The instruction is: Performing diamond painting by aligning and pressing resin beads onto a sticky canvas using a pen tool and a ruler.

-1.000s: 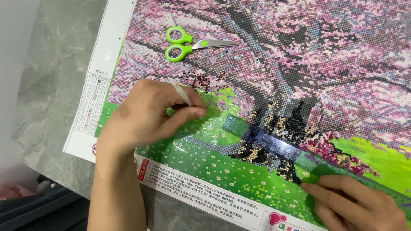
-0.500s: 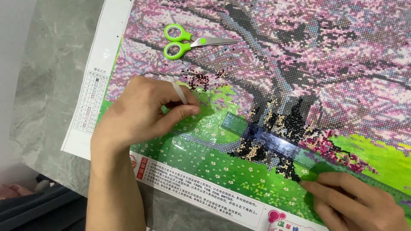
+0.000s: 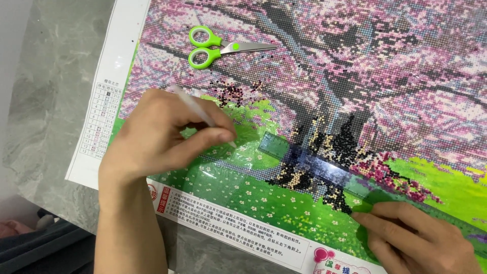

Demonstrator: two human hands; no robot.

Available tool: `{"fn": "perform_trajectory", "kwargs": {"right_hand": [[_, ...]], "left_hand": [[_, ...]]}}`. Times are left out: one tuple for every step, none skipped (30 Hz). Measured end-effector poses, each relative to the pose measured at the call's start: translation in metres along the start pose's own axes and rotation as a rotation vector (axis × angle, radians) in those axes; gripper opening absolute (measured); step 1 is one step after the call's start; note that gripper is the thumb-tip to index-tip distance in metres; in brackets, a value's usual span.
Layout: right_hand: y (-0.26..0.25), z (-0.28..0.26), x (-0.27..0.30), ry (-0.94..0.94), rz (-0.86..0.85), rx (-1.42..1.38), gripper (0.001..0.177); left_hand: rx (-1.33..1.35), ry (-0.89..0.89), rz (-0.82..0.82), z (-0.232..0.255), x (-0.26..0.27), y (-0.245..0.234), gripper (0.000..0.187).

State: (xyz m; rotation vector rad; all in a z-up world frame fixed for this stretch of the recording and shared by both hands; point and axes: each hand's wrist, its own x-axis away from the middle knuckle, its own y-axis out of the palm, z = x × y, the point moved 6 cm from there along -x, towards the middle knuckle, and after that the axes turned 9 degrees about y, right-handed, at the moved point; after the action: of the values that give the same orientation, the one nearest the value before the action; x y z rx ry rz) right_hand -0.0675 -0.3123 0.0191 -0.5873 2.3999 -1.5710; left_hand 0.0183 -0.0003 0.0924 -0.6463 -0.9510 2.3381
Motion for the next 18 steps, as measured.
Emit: {"fn": "perform_trajectory", "kwargs": {"right_hand": [[-0.002, -0.003, -0.001, -0.026, 0.026, -0.002, 0.018], [-0.004, -0.005, -0.003, -0.052, 0.054, -0.003, 0.017], [-0.005, -0.006, -0.003, -0.050, 0.055, -0.002, 0.017], [-0.006, -0.006, -0.003, -0.048, 0.059, -0.028, 0.017], [-0.007, -0.006, -0.004, -0.047, 0.062, -0.055, 0.018], [-0.008, -0.006, -0.005, -0.045, 0.065, -0.053, 0.018], [-0.009, -0.007, -0.007, -0.045, 0.062, -0.084, 0.017], [-0.010, -0.007, -0.008, -0.044, 0.062, -0.114, 0.017], [-0.011, -0.006, -0.009, -0.040, 0.066, -0.113, 0.017], [-0.010, -0.004, -0.009, -0.013, 0.037, -0.143, 0.016], [-0.010, -0.002, -0.010, 0.014, 0.008, -0.173, 0.015], [-0.012, -0.002, -0.012, 0.022, 0.013, -0.170, 0.015], [-0.015, -0.004, -0.014, 0.013, 0.017, -0.247, 0.015], [-0.019, -0.005, -0.017, 0.003, 0.020, -0.323, 0.016], [-0.021, -0.006, -0.018, 0.011, 0.025, -0.319, 0.016], [-0.023, -0.008, -0.019, -0.014, 0.046, -0.372, 0.015], [-0.025, -0.011, -0.019, -0.040, 0.067, -0.425, 0.014], [-0.025, -0.011, -0.018, -0.034, 0.069, -0.424, 0.014]], "left_hand": [[0.141, 0.048, 0.052, 0.004, 0.001, -0.001, 0.019], [0.282, 0.097, 0.103, 0.007, 0.002, -0.003, 0.017], [0.283, 0.099, 0.102, 0.010, 0.002, 0.000, 0.017], [0.433, 0.099, 0.152, 0.013, 0.002, 0.001, 0.019], [0.583, 0.097, 0.201, 0.016, 0.002, 0.003, 0.022], [0.584, 0.100, 0.199, 0.018, 0.000, 0.008, 0.022], [0.688, 0.137, 0.259, 0.021, -0.001, 0.010, 0.023], [0.792, 0.174, 0.316, 0.023, -0.003, 0.012, 0.025], [0.793, 0.178, 0.312, 0.025, -0.004, 0.017, 0.025], [0.880, 0.208, 0.331, 0.026, -0.005, 0.021, 0.021], [0.966, 0.238, 0.349, 0.028, -0.007, 0.024, 0.018], [0.972, 0.244, 0.342, 0.032, -0.009, 0.028, 0.018], [1.014, 0.220, 0.339, 0.035, -0.011, 0.033, 0.018], [1.056, 0.196, 0.337, 0.038, -0.013, 0.037, 0.019], [1.062, 0.202, 0.331, 0.042, -0.013, 0.040, 0.019], [1.121, 0.134, 0.314, 0.042, -0.012, 0.045, 0.017], [1.178, 0.065, 0.296, 0.042, -0.012, 0.051, 0.017], [1.182, 0.066, 0.290, 0.045, -0.013, 0.054, 0.017]]}}
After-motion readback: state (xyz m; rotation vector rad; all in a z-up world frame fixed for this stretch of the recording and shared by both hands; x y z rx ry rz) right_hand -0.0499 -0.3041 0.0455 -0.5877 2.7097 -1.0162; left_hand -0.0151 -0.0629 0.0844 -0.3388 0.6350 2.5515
